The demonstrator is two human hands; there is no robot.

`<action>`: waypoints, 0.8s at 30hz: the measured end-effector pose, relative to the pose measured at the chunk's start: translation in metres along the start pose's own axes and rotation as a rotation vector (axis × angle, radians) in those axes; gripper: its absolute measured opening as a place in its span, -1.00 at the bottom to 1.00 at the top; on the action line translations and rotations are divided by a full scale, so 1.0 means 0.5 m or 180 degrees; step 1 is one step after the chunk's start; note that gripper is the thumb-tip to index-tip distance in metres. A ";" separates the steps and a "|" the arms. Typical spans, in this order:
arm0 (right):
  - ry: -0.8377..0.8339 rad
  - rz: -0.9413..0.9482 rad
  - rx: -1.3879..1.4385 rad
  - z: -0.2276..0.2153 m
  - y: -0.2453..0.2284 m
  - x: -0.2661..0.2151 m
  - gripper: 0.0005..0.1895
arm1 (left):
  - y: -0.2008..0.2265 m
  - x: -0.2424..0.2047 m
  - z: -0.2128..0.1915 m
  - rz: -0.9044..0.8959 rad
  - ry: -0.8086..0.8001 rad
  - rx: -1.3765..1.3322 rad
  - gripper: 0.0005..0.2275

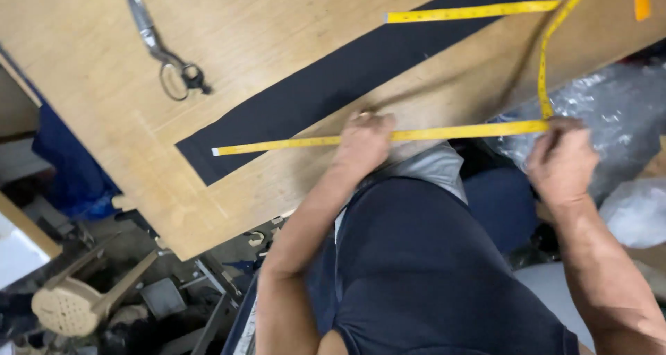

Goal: The person cuts a piece of black fabric into strips using scissors on a wooden table. They then measure and mark the fabric with a measuring tape and chalk.

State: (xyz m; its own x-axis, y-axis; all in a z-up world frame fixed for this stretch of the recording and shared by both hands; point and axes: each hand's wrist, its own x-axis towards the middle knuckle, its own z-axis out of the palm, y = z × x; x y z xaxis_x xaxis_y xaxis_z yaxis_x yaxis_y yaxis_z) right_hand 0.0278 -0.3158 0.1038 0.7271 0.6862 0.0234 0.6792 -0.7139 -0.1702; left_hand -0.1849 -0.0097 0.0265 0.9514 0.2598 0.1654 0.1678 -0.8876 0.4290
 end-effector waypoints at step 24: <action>-0.2379 -0.0775 0.1865 0.036 -0.168 0.322 -0.61 | 0.133 0.198 -0.045 -0.1285 -0.2552 -0.1374 -0.65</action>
State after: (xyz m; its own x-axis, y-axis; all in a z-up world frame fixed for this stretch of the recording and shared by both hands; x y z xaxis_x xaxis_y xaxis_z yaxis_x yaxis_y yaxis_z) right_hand 0.0859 -0.1428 0.1041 0.1856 0.8614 -0.4729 0.4983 -0.4973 -0.7102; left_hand -0.0852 -0.0343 0.0915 0.7635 0.0369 -0.6447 0.5605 -0.5335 0.6333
